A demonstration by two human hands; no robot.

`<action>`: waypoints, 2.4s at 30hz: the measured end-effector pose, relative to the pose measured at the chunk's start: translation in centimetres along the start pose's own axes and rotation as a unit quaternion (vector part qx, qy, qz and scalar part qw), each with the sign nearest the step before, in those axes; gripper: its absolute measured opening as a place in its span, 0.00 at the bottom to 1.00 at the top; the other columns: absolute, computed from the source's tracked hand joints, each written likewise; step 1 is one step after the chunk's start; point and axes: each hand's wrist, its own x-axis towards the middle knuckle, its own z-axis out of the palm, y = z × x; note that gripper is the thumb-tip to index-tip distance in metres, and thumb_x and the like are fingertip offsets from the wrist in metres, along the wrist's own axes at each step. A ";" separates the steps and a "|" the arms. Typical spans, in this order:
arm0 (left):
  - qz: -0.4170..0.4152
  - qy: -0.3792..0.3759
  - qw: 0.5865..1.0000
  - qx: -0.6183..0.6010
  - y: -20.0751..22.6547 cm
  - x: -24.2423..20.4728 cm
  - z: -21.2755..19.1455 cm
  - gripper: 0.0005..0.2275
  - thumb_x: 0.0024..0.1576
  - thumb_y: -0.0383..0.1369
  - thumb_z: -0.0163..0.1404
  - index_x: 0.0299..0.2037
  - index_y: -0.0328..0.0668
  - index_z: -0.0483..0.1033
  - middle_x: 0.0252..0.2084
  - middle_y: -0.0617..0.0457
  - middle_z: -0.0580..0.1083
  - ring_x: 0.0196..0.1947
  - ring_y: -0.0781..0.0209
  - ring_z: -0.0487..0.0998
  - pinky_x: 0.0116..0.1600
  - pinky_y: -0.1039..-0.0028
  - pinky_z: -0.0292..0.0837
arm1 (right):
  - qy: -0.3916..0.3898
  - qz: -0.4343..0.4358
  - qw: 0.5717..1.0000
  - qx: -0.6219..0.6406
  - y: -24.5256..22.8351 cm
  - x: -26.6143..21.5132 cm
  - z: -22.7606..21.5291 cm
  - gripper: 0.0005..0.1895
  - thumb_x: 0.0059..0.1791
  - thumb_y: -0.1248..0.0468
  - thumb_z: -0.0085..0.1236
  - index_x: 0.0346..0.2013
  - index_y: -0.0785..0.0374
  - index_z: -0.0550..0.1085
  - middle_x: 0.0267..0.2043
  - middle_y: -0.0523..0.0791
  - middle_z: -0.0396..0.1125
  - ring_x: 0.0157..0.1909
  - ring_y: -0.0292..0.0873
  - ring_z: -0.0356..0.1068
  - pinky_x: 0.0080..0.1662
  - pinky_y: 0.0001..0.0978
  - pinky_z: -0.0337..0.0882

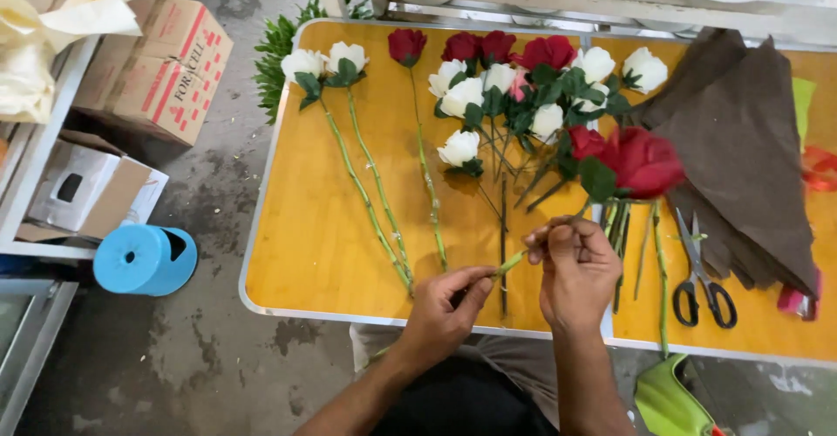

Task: The person assembles artificial roses by inserting wire stems into the hollow stems of the flower heads. They use scissors to trim the stems and then place the completed roses on the table.

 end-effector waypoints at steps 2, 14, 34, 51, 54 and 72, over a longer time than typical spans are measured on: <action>0.037 0.008 0.998 0.047 0.5 0.1 -0.2 0.13 0.62 0.35 0.51 0.48 0.34 0.82 0.43 0.50 0.83 0.39 0.66 0.81 0.42 0.76 0.75 | -0.006 0.032 0.998 0.059 0.6 0.1 -0.6 0.08 0.54 0.63 0.61 0.38 0.65 0.73 0.34 0.53 0.70 0.34 0.47 0.74 0.33 0.30 0.69; -0.012 0.033 0.998 -0.049 -2.2 -1.0 0.4 0.12 0.63 0.32 0.52 0.49 0.32 0.82 0.30 0.57 0.75 0.25 0.71 0.67 0.29 0.77 0.63 | -0.069 0.057 0.993 0.079 1.2 0.1 0.4 0.09 0.55 0.62 0.59 0.36 0.61 0.70 0.32 0.46 0.65 0.36 0.44 0.67 0.37 0.31 0.69; -0.030 0.019 0.999 -0.013 -1.5 0.7 0.3 0.12 0.63 0.36 0.53 0.48 0.35 0.84 0.23 0.54 0.73 0.23 0.68 0.68 0.29 0.74 0.66 | -0.021 0.122 0.989 0.075 3.2 0.4 -1.0 0.05 0.55 0.67 0.58 0.37 0.64 0.72 0.35 0.50 0.69 0.40 0.45 0.75 0.37 0.28 0.74; -0.035 0.038 0.999 -0.002 -3.7 1.0 0.3 0.09 0.63 0.33 0.54 0.45 0.39 0.86 0.20 0.46 0.75 0.20 0.63 0.71 0.28 0.72 0.71 | -0.003 0.156 0.985 0.078 5.9 0.2 -2.2 0.09 0.56 0.62 0.58 0.38 0.64 0.69 0.33 0.48 0.66 0.43 0.47 0.76 0.43 0.34 0.83; -0.040 0.024 0.999 0.018 -3.0 1.4 0.0 0.09 0.62 0.34 0.54 0.44 0.39 0.85 0.20 0.47 0.75 0.18 0.64 0.71 0.25 0.73 0.70 | -0.018 0.175 0.979 0.100 5.5 0.5 -2.2 0.09 0.56 0.61 0.57 0.37 0.63 0.69 0.34 0.47 0.66 0.45 0.49 0.77 0.41 0.32 0.84; -0.092 0.143 0.966 -0.197 -3.8 5.9 -3.1 0.15 0.63 0.24 0.44 0.58 0.27 0.74 0.31 0.51 0.73 0.25 0.72 0.71 0.27 0.87 0.69 | -0.033 0.094 0.990 -0.099 5.7 -2.7 0.6 0.15 0.58 0.66 0.52 0.56 0.72 0.73 0.40 0.54 0.73 0.40 0.45 0.75 0.37 0.29 0.79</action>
